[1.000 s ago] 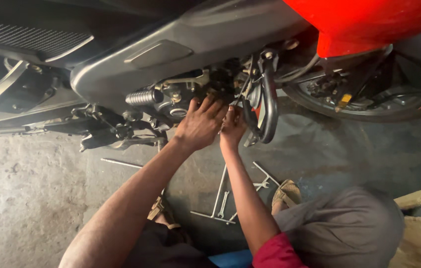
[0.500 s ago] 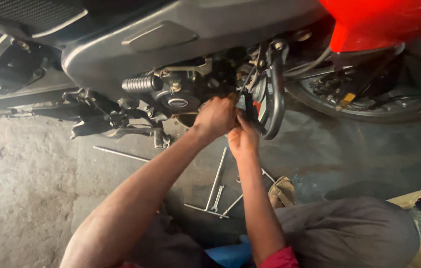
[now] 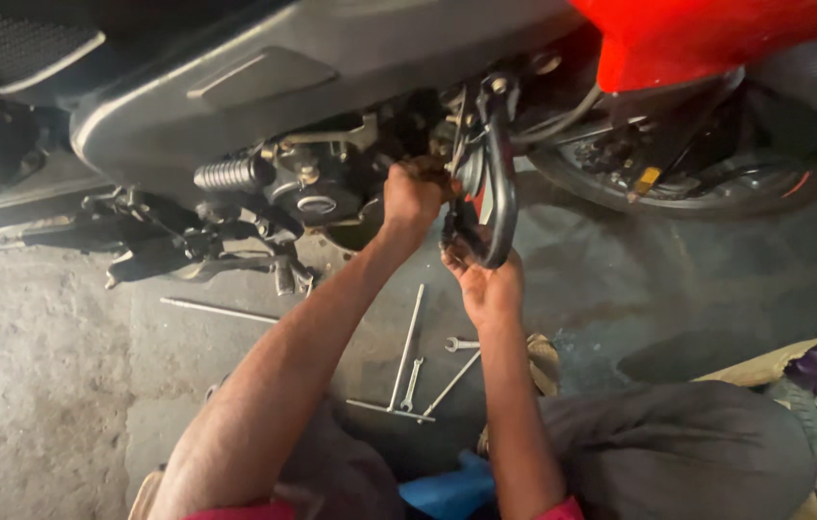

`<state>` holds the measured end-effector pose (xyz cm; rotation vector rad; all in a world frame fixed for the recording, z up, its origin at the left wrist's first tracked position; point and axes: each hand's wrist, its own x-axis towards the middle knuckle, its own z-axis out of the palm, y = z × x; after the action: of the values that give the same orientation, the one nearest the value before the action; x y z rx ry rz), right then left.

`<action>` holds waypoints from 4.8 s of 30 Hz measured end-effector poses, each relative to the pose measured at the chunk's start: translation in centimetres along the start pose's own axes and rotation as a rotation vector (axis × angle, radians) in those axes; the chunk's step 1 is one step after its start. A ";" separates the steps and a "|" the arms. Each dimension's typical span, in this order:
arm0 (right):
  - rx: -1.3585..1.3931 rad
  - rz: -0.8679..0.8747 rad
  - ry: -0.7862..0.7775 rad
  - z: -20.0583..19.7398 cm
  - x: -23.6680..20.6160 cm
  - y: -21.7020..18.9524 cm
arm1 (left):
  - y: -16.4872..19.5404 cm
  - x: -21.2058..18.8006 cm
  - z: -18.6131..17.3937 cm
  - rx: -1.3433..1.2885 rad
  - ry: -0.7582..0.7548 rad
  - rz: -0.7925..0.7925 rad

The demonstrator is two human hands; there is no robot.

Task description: The person works on the underside of a motorcycle, using a T-handle wrench and a socket wrench to loosen and remove bolts from the engine area. They manipulate the tools with both hands, occasionally adjusting their grip and position to access different fasteners.

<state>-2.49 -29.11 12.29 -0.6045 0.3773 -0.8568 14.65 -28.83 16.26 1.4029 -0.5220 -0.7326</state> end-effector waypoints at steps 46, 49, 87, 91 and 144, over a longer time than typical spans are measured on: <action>-0.807 -0.115 -0.140 -2.0 10.3 -4.2 | -0.2 -2.1 -2.1 0.198 -0.392 0.273; -0.762 -0.086 -0.133 -2.6 9.5 -3.6 | 0.3 -2.2 -3.0 0.316 -0.243 0.328; -1.158 0.005 0.262 -17.8 -5.8 10.6 | 11.1 -10.8 -21.3 0.690 0.050 0.639; -1.155 -0.014 0.266 -17.9 -7.2 11.0 | 11.0 -8.9 -20.1 0.820 0.197 0.754; -1.329 0.245 0.422 -17.4 -12.5 10.4 | 13.3 -9.0 -22.5 0.918 0.296 0.792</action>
<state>-13.31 -19.85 -6.87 -1.5537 1.4173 -0.3898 26.63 -6.72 27.62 1.8796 -1.1618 0.4271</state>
